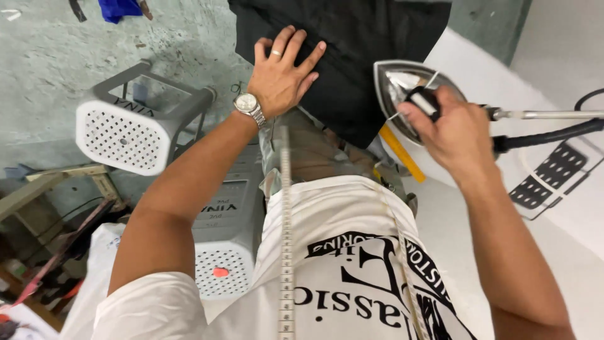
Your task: Ironing a black garment on a professional pressing board using a steam iron and a ruler for alignment.
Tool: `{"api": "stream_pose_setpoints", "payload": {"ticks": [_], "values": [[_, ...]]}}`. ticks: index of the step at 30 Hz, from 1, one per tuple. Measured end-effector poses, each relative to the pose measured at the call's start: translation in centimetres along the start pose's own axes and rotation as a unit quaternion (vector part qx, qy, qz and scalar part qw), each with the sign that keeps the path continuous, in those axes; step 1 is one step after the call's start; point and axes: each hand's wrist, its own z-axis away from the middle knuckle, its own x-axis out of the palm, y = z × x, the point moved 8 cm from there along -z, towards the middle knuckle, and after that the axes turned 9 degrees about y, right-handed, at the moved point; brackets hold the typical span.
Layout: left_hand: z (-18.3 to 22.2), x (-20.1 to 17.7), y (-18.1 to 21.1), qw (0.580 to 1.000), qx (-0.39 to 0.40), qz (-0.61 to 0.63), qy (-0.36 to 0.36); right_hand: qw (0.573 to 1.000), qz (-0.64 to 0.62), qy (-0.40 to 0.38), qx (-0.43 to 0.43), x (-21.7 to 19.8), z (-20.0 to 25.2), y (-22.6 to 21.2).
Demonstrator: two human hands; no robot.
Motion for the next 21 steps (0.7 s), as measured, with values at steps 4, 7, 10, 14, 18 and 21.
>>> {"api": "stream_pose_setpoints", "payload": {"ticks": [4,7,10,14,18,21], "values": [[-0.4,0.4,-0.5,0.999,-0.037,0.015,0.001,0.999,0.021,-0.031,-0.034,2.8,-2.6,-4.2],[-0.1,0.2,-0.5,0.999,-0.037,0.038,0.013,0.994,0.022,0.029,-0.104,6.0,-4.7,-6.0],[0.0,0.0,-0.9,0.999,-0.019,0.04,0.024,0.994,0.027,0.03,-0.101,7.7,-5.9,-6.9],[0.6,-0.3,-2.8,1.0,-0.02,0.013,0.004,0.993,0.006,0.035,-0.111,7.9,-6.8,-7.7],[1.8,0.4,-5.3,0.998,-0.05,0.023,-0.019,0.992,0.007,0.024,-0.12,9.0,-8.0,-9.0],[3.2,2.2,-6.9,0.996,-0.063,0.027,-0.05,0.99,0.025,0.018,-0.138,8.6,-9.2,-10.1]]}}
